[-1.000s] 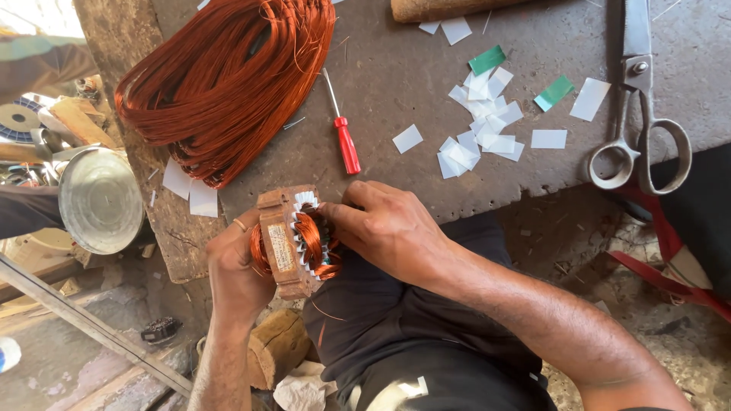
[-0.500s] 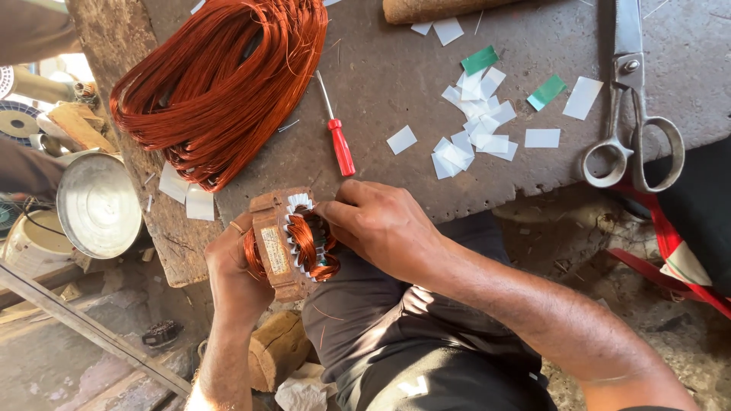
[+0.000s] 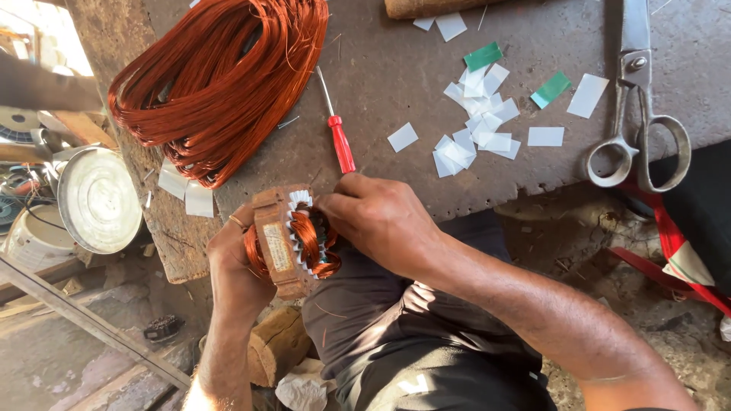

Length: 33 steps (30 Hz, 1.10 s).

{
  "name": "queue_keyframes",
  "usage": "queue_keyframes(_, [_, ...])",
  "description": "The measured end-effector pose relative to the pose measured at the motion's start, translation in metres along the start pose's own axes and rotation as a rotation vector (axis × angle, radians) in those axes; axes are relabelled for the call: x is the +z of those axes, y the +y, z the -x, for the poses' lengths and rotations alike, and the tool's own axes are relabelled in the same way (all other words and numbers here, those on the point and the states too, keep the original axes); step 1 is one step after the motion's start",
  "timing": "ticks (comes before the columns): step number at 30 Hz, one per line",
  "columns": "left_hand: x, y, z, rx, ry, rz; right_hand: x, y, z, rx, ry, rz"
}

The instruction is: The person winds enameled copper wire by hand around a bobbin coil held on their lap, pulling loops of wire from a large bundle on the bench. They cut strips of white insulating paper with scissors and fold the paper pieces into the wound coil as insulation between the wires.

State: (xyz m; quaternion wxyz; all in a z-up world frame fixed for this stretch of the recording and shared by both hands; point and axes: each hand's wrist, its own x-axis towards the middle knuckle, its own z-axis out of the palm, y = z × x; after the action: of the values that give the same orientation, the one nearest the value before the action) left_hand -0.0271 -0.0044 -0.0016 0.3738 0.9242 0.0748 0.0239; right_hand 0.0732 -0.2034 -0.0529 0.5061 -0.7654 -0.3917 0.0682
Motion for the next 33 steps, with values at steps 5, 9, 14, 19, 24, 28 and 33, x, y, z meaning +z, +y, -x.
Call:
queue_keyframes(5, [0.012, -0.03, 0.016, -0.106, 0.105, 0.189, 0.002, 0.0, 0.004, -0.012, 0.123, -0.021])
queue_keyframes(9, [0.014, -0.023, 0.017, -0.103, 0.141, 0.145, 0.001, -0.003, 0.007, -0.044, 0.138, 0.001])
queue_keyframes(14, [0.013, -0.022, 0.022, -0.288, 0.139, 0.186, 0.004, -0.011, 0.01, -0.064, 0.057, 0.154])
queue_keyframes(19, [0.02, -0.033, 0.025, -0.466, 0.255, 0.457, 0.005, -0.014, 0.008, -0.04, 0.03, 0.171])
queue_keyframes(24, [0.022, -0.021, 0.015, -0.455, 0.308, 0.786, 0.009, -0.013, 0.01, -0.031, 0.049, 0.108])
queue_keyframes(28, [0.02, -0.024, 0.015, -0.5, 0.325, 0.741, 0.012, -0.013, 0.011, -0.018, 0.084, 0.056])
queue_keyframes(33, [0.021, -0.027, 0.019, -0.458, 0.347, 0.682, 0.014, -0.01, 0.013, -0.012, 0.105, 0.042])
